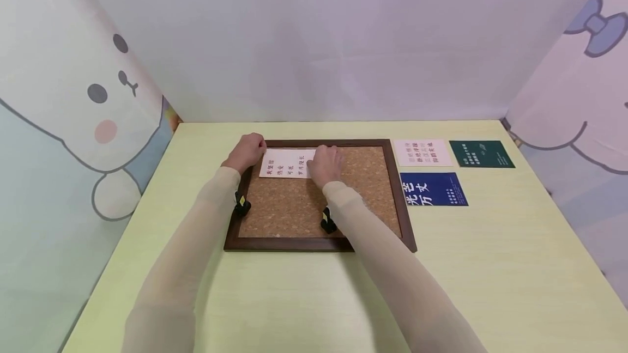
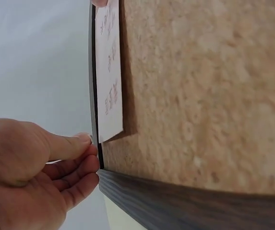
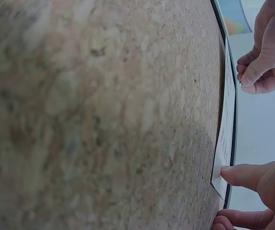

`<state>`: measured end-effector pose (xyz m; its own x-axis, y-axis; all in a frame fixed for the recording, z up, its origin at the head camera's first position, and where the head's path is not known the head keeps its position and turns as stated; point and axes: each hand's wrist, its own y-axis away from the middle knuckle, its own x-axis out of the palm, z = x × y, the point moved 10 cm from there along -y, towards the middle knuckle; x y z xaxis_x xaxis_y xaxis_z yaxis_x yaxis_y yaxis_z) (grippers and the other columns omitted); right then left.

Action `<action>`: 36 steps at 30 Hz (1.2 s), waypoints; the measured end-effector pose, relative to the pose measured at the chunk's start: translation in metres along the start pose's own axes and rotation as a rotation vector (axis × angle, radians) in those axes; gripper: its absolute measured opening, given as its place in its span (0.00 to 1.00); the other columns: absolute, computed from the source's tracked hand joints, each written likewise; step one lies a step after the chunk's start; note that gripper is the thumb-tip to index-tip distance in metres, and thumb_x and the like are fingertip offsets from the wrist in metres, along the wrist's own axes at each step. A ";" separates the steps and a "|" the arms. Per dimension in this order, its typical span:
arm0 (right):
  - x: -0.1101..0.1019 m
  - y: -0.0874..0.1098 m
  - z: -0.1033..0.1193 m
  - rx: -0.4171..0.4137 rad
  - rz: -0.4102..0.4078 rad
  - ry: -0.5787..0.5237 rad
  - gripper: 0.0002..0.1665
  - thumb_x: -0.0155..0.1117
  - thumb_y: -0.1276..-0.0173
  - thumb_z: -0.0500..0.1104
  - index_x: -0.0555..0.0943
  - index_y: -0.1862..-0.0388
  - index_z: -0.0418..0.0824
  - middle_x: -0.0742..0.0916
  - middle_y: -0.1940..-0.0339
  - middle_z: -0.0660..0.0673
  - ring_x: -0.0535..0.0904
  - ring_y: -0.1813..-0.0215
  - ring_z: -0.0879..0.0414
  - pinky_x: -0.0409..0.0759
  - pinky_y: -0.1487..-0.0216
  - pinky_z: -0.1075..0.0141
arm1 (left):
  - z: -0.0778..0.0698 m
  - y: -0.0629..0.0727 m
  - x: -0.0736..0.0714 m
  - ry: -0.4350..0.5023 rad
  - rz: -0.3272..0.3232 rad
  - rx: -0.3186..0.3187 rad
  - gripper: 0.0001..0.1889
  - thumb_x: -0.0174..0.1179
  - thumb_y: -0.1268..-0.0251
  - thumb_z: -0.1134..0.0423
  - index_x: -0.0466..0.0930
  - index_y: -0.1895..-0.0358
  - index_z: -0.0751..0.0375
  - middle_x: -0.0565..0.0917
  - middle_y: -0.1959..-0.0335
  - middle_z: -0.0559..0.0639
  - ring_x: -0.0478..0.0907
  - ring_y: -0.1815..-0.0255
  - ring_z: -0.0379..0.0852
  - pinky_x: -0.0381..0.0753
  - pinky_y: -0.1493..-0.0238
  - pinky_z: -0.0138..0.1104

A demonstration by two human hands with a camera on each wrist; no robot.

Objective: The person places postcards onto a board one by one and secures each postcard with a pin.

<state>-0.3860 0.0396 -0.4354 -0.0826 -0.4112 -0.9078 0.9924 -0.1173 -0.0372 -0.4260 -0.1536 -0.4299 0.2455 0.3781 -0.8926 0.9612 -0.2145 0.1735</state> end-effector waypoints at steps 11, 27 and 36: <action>-0.001 0.001 0.001 0.000 0.014 -0.016 0.15 0.68 0.34 0.47 0.82 0.75 0.37 0.83 0.65 0.41 0.76 0.58 0.47 0.73 0.49 0.54 | 0.004 -0.013 0.010 0.015 0.065 -0.085 0.13 0.44 0.24 0.66 0.72 0.70 0.64 0.66 0.79 0.50 0.63 0.78 0.44 0.66 0.74 0.35; 0.000 -0.003 -0.003 -0.046 0.011 -0.041 0.20 0.68 0.34 0.48 0.75 0.81 0.40 0.82 0.70 0.43 0.76 0.58 0.47 0.72 0.48 0.54 | 0.000 -0.019 0.006 0.014 0.080 -0.076 0.14 0.46 0.27 0.68 0.76 0.71 0.68 0.64 0.84 0.47 0.59 0.81 0.43 0.66 0.71 0.37; 0.000 -0.003 -0.001 -0.093 0.012 -0.012 0.22 0.66 0.33 0.50 0.75 0.83 0.40 0.82 0.75 0.44 0.77 0.61 0.47 0.74 0.53 0.55 | 0.004 -0.020 0.004 0.024 0.043 -0.100 0.11 0.51 0.27 0.68 0.80 0.67 0.69 0.72 0.79 0.50 0.61 0.78 0.44 0.68 0.68 0.38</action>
<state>-0.3891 0.0408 -0.4352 -0.0716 -0.4230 -0.9033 0.9974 -0.0283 -0.0657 -0.4446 -0.1509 -0.4387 0.2882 0.3924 -0.8735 0.9573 -0.1401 0.2529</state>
